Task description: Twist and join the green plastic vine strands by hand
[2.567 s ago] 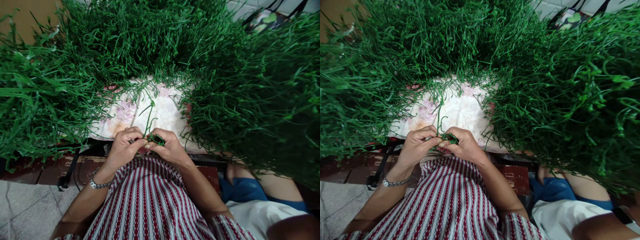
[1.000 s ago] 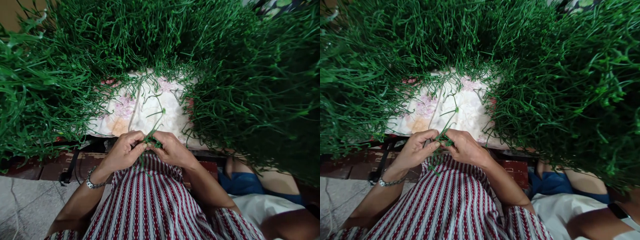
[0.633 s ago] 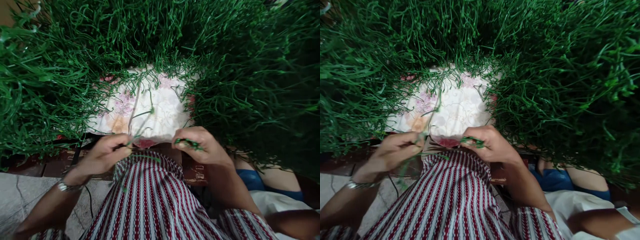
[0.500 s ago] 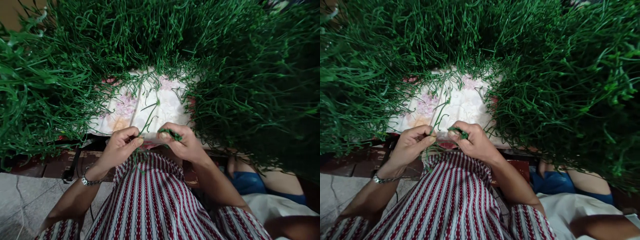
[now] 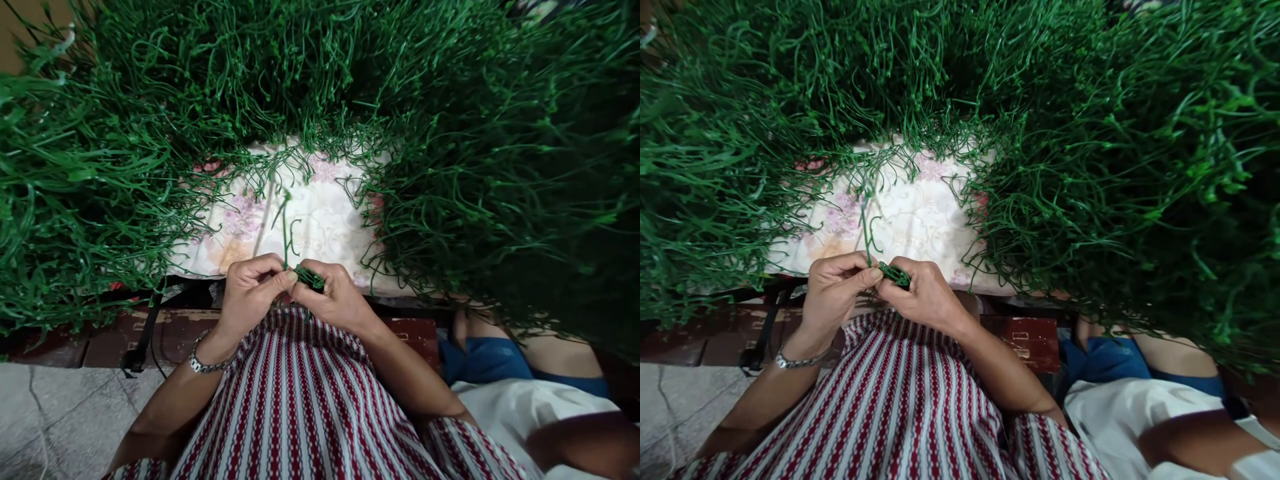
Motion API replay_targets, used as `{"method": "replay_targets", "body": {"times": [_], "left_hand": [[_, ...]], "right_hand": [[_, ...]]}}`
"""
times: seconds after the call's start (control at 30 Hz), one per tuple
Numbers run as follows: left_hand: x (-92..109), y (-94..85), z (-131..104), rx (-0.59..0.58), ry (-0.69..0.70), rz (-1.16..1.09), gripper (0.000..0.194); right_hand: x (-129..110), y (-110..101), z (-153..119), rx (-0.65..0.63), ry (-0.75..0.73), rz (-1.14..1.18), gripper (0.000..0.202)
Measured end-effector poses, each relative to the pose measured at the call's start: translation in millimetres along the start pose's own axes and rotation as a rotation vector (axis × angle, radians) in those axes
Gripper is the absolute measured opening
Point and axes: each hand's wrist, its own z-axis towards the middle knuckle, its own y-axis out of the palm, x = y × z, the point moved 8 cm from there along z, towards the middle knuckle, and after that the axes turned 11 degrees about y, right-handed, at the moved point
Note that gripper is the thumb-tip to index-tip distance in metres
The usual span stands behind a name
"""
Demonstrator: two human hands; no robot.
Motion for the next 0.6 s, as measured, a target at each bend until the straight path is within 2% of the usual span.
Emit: {"method": "replay_targets", "body": {"times": [0.13,0.27,0.37,0.5,0.6], "left_hand": [[-4.2,-3.2,-2.3,0.052,0.010,0.012,0.017],[-10.8,0.4,-4.2,0.061,-0.028,-0.085,0.022],[-12.6,-0.1,-3.9,0.115,-0.024,-0.120,0.022],[-10.8,-6.2,3.3,0.192,-0.005,-0.112,0.019],[-3.1,-17.8,14.7,0.281,0.049,-0.128,0.021]], "right_hand": [[-1.7,-2.4,-1.7,-0.015,-0.037,-0.038,0.016],[-4.4,-1.4,-1.7,-0.088,-0.076,0.006,0.017],[-12.7,-0.2,-3.4,-0.095,-0.183,0.035,0.016],[-20.5,9.2,-9.9,-0.029,-0.338,-0.022,0.015],[-25.4,28.1,-22.0,-0.114,-0.481,-0.097,0.017]]}}
